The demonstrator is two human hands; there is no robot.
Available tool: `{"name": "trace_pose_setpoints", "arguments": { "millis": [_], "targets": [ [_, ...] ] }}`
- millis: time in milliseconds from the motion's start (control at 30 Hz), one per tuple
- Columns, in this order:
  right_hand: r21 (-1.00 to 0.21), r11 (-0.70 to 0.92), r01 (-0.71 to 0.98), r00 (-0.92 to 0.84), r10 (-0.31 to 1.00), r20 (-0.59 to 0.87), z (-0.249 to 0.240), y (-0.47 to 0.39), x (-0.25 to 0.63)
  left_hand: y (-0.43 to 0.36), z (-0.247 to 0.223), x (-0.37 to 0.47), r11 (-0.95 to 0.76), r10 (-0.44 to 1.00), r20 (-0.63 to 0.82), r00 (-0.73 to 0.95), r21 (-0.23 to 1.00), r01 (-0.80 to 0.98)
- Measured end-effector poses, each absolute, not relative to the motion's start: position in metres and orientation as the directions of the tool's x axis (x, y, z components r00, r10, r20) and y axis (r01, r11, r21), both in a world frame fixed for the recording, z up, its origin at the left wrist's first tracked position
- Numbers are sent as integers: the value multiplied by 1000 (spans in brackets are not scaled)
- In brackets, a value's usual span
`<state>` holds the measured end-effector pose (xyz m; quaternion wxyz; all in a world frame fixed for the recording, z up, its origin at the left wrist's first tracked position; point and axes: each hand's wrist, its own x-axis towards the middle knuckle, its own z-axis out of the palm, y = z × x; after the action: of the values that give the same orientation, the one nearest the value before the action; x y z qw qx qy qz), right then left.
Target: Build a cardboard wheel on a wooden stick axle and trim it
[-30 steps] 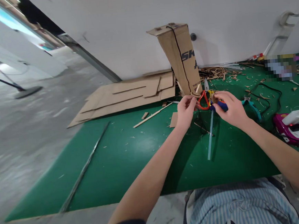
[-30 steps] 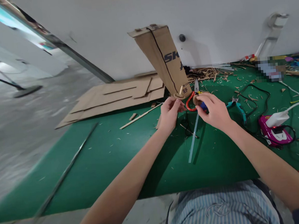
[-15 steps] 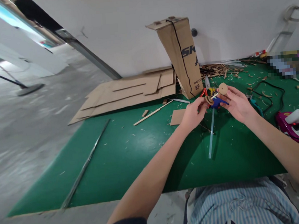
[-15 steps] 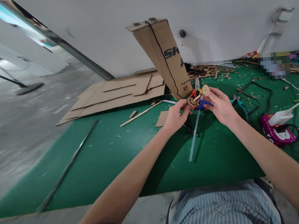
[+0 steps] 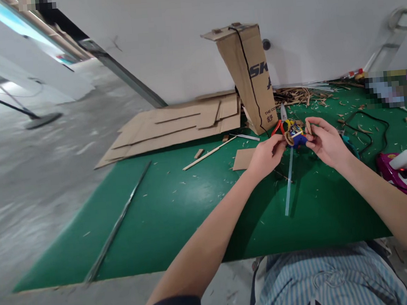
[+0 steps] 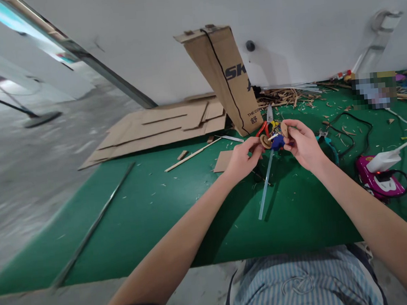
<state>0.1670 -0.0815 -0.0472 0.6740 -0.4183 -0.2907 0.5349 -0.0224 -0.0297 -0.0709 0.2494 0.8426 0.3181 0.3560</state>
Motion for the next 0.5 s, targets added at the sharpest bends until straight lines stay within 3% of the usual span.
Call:
{"name": "trace_pose_setpoints", "arguments": {
  "millis": [267,500],
  "targets": [
    [-936,10,-352,190,980,-61,-52,-80,167,-34,-67,-21,-728,668,458,586,564,390],
    [-968,28,-248,170,985,-15,-51,-82,168,-37,-67,-19,-731,671,501,547,570,375]
  ]
}}
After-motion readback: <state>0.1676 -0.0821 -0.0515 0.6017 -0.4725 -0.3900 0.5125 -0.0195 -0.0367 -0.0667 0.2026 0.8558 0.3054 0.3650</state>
